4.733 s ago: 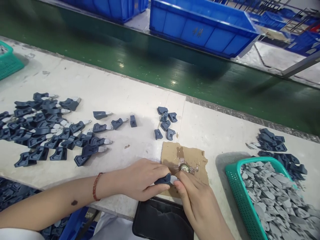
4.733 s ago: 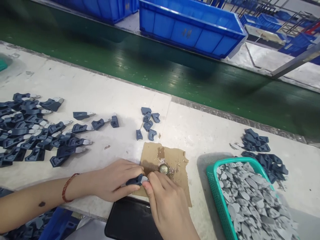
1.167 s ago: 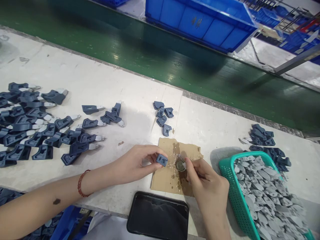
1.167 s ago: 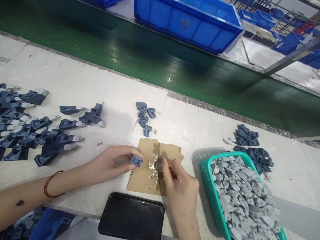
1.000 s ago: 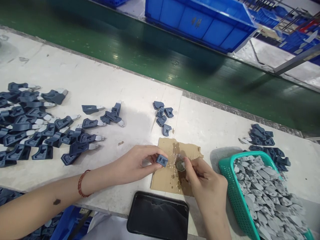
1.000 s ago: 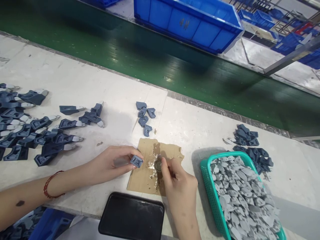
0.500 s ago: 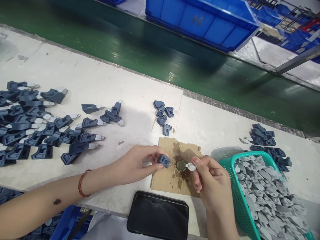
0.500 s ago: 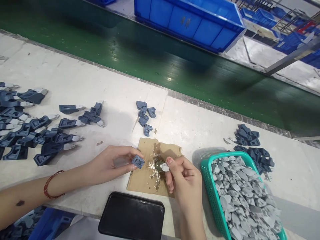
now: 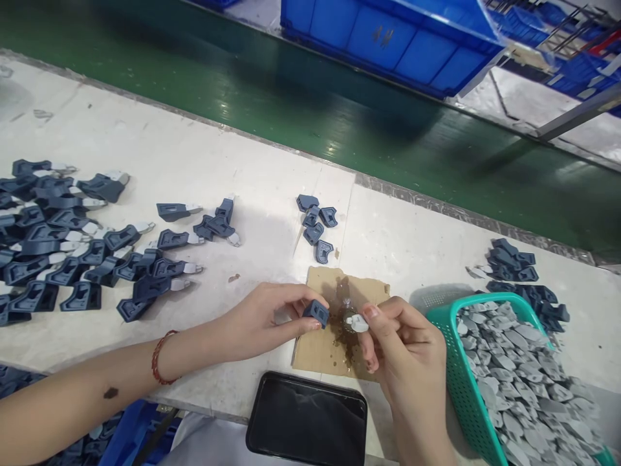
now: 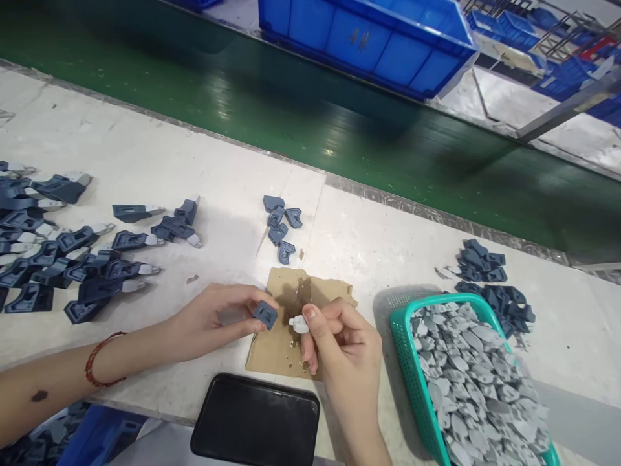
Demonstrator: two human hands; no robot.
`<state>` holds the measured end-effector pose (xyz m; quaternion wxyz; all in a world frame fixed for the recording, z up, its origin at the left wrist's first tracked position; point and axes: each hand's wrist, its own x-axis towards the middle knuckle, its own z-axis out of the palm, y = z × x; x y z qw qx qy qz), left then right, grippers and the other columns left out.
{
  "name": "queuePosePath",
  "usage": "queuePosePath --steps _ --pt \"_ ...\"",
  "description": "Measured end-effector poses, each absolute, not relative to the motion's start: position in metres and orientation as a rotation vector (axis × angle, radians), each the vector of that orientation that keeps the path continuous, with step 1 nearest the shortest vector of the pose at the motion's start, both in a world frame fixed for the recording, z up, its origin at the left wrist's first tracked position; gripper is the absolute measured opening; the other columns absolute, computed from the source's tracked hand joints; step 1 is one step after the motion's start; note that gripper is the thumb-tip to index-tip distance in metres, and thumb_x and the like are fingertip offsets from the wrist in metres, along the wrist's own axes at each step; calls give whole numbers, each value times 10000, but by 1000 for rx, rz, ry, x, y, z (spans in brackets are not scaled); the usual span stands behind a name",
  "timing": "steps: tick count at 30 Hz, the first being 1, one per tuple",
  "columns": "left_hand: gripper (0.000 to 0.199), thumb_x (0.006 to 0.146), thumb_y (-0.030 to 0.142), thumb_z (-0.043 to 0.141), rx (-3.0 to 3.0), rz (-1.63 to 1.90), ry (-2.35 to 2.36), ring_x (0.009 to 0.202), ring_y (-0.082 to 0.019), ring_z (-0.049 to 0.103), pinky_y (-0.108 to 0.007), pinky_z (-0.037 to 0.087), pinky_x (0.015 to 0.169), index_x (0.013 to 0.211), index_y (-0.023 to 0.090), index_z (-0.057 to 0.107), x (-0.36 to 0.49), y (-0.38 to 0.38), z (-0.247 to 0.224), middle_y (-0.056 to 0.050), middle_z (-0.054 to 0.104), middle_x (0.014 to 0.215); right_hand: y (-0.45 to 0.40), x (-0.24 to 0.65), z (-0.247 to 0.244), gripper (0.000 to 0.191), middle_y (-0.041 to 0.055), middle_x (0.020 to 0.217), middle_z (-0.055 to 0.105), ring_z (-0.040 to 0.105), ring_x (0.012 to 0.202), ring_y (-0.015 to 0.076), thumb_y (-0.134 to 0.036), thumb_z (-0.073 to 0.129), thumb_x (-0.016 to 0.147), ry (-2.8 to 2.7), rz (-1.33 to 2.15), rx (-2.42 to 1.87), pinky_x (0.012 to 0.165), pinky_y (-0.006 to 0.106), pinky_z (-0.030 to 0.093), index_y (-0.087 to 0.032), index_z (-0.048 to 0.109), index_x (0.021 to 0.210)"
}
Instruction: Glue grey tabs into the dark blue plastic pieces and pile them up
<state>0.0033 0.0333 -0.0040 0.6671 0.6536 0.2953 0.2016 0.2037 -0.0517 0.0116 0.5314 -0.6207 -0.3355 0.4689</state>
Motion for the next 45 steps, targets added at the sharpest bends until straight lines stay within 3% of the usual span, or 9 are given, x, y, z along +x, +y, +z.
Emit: queuePosePath --steps 5,10,13,17,29,41,45 --pt "166 895 218 715 1552 584 735 944 -226 685 -359 523 868 1043 152 753 3 35 -4 -90 773 1009 -49 202 11 398 -56 412 558 431 334 40 -389 766 933 -787 1114 -1436 383 136 355 -191 565 653" --pt "177 894 218 722 1191 570 701 976 -232 729 -383 554 904 1050 158 663 6 36 -7 -109 788 1064 -49 199 7 407 -60 394 548 410 307 39 -393 782 915 -707 1127 -1397 360 129 334 -193 551 645" --pt "252 869 191 753 1091 544 678 930 -192 728 -331 555 869 1103 163 663 7 36 -8 -74 769 1034 -48 197 5 409 -57 384 549 405 287 43 -399 796 898 -679 1121 -1393 344 133 320 -194 553 641" --pt "201 867 185 758 986 462 672 808 -135 699 -250 534 746 1063 163 722 8 38 -8 -25 750 918 -48 193 5 404 -52 376 554 422 278 53 -402 786 907 -688 1118 -1395 341 140 335 -195 560 643" --pt "214 799 136 852 830 437 633 777 -89 724 -182 539 751 922 171 680 8 37 -11 12 801 847 -53 184 4 370 -48 407 599 484 284 75 -366 736 956 -726 1103 -1337 349 156 395 -202 557 677" --pt "267 786 247 867 918 406 660 813 -151 725 -290 550 827 906 178 639 9 36 -8 -17 780 851 -47 177 9 377 -38 417 607 483 296 79 -372 728 952 -777 1070 -1408 352 174 398 -199 574 654" --pt "257 790 281 848 1001 416 714 765 -159 694 -287 534 762 928 179 656 10 33 -7 -2 727 777 -49 172 9 384 -39 430 596 488 336 76 -352 728 953 -820 958 -1505 380 177 410 -201 563 641"
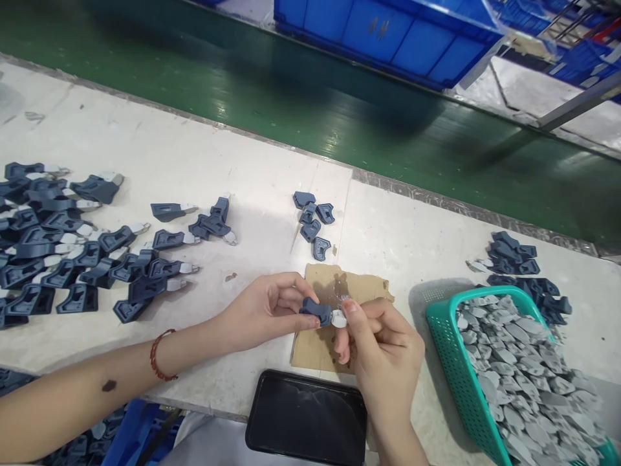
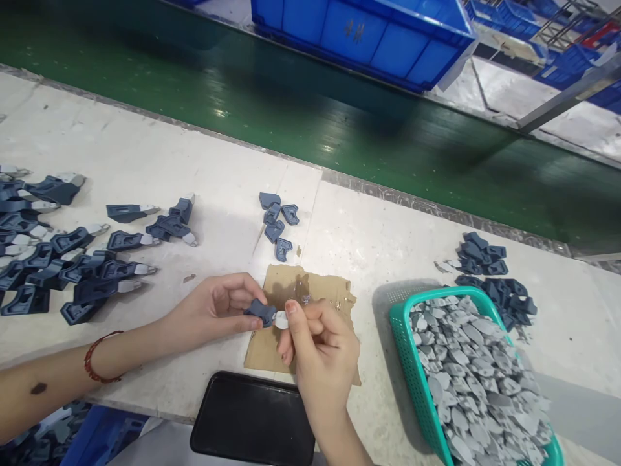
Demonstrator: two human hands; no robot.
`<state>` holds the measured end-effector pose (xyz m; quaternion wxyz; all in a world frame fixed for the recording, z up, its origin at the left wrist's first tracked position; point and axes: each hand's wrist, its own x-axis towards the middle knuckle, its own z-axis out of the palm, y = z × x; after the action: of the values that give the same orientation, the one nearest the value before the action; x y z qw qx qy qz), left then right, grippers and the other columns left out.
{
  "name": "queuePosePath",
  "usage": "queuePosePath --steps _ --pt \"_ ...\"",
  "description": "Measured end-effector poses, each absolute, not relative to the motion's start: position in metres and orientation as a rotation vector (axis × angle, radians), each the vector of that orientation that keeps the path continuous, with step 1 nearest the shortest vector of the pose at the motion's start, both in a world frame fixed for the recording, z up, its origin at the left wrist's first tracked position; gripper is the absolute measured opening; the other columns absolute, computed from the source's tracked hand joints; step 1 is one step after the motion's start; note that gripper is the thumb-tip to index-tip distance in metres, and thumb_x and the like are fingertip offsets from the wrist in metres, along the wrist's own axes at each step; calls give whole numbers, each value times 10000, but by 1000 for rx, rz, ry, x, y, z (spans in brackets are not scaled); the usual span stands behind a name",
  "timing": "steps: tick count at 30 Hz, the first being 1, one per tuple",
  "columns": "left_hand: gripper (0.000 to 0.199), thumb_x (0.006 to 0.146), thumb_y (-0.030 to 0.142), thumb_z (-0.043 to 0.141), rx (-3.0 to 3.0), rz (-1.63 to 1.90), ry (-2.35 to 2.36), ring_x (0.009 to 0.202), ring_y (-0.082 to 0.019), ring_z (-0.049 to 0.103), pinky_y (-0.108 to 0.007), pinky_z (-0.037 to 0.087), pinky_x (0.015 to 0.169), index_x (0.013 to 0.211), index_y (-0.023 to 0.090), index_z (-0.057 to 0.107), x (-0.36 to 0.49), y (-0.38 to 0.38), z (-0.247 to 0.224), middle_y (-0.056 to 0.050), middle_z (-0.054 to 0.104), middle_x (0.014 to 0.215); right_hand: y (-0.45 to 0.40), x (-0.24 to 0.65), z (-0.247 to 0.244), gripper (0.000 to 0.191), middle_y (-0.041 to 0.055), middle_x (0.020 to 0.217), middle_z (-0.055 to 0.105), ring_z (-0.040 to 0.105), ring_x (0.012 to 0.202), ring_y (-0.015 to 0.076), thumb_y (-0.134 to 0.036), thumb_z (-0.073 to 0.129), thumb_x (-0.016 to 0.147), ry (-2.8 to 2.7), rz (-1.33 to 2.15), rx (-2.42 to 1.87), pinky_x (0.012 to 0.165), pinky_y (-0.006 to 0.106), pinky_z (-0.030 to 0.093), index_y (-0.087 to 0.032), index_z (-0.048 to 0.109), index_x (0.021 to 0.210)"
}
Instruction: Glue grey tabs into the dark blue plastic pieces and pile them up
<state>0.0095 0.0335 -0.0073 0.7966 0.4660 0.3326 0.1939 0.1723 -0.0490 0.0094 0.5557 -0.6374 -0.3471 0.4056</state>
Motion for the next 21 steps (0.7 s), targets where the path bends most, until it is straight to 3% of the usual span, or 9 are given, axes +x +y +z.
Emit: queuePosePath --steps 4,11,21 --pt "196 830 279 785 1122 453 756 633 -129 580 -264 470 654 969 163 710 10 31 -6 31 615 656 -52 168 9 378 -43 444 594 507 358 76 -354 720 958 -837 924 -1527 390 167 428 -206 558 650" --pt "202 832 296 757 1249 465 753 604 -127 519 -255 419 599 961 144 734 7 32 -3 28 568 631 -52 167 11 393 -37 449 605 532 358 85 -368 694 974 -897 951 -1522 395 167 448 -212 535 651" --pt "205 823 293 797 1151 418 761 684 -161 686 -288 550 695 953 159 713 7 35 -1 -6 704 713 -52 175 8 381 -34 489 594 505 392 96 -427 615 1014 -991 1002 -1522 405 195 416 -216 568 700"
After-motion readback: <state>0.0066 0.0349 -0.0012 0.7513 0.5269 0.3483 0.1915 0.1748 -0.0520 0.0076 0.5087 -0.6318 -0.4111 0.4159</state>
